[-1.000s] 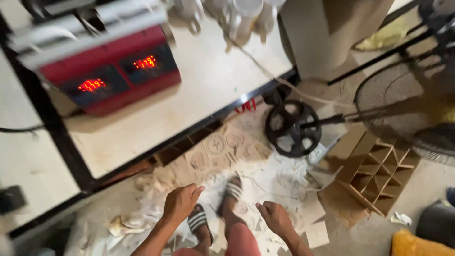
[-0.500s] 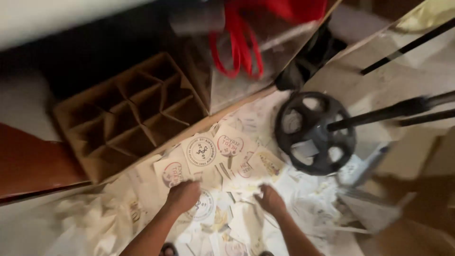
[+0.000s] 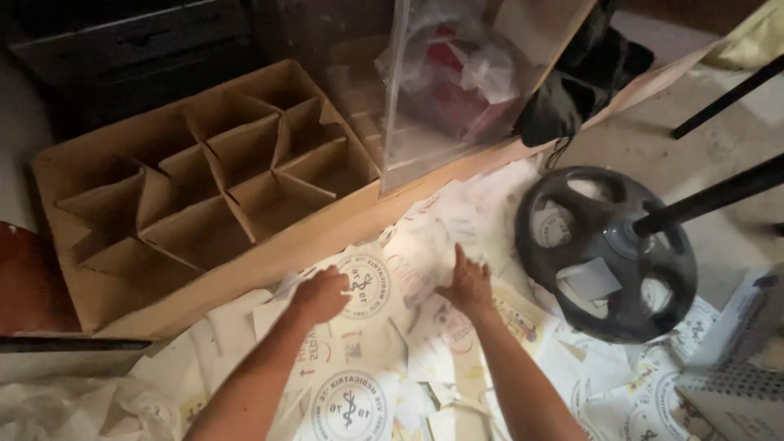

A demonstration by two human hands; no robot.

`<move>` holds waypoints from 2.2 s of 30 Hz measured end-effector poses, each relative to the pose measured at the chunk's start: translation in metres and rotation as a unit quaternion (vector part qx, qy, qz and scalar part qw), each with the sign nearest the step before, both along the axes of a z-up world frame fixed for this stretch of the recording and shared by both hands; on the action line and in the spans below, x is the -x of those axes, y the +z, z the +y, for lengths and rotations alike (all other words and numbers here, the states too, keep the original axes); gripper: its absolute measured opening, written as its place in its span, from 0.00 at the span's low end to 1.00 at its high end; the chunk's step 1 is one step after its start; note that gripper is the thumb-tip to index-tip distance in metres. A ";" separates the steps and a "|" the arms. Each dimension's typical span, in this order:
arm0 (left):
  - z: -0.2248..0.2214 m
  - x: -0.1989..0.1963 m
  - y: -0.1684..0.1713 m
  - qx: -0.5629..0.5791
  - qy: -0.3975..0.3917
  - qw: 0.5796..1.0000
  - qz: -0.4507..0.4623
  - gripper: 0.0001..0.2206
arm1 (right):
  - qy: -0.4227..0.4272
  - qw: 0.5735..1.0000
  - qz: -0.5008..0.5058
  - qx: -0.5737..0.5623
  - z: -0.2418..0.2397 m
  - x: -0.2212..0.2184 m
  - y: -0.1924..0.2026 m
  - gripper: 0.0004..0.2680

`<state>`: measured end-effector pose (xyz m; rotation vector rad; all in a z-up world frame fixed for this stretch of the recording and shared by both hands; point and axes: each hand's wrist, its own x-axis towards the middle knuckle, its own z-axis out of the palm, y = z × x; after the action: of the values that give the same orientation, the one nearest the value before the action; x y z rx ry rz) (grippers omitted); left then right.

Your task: Sorting and collecting printed stickers and decals from the floor and placing them into a plastic bag.

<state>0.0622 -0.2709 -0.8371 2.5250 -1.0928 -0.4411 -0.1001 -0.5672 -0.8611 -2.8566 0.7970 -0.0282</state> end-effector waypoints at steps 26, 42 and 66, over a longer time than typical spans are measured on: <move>-0.022 -0.002 0.092 0.244 0.067 0.967 0.032 0.17 | 0.023 0.936 -0.195 -0.291 0.007 0.054 0.051 0.18; -0.009 0.009 0.085 0.217 0.114 0.969 -0.025 0.12 | -0.148 0.985 -0.086 0.035 0.047 0.130 0.005 0.35; -0.019 0.020 0.096 0.147 0.117 0.982 0.027 0.13 | -0.340 0.892 -0.117 -0.273 0.011 0.144 -0.030 0.33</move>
<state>0.0422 -0.2897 -0.7409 2.3253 -0.7654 -0.2613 -0.2446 -0.5566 -0.8910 -1.8993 1.4309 -0.1987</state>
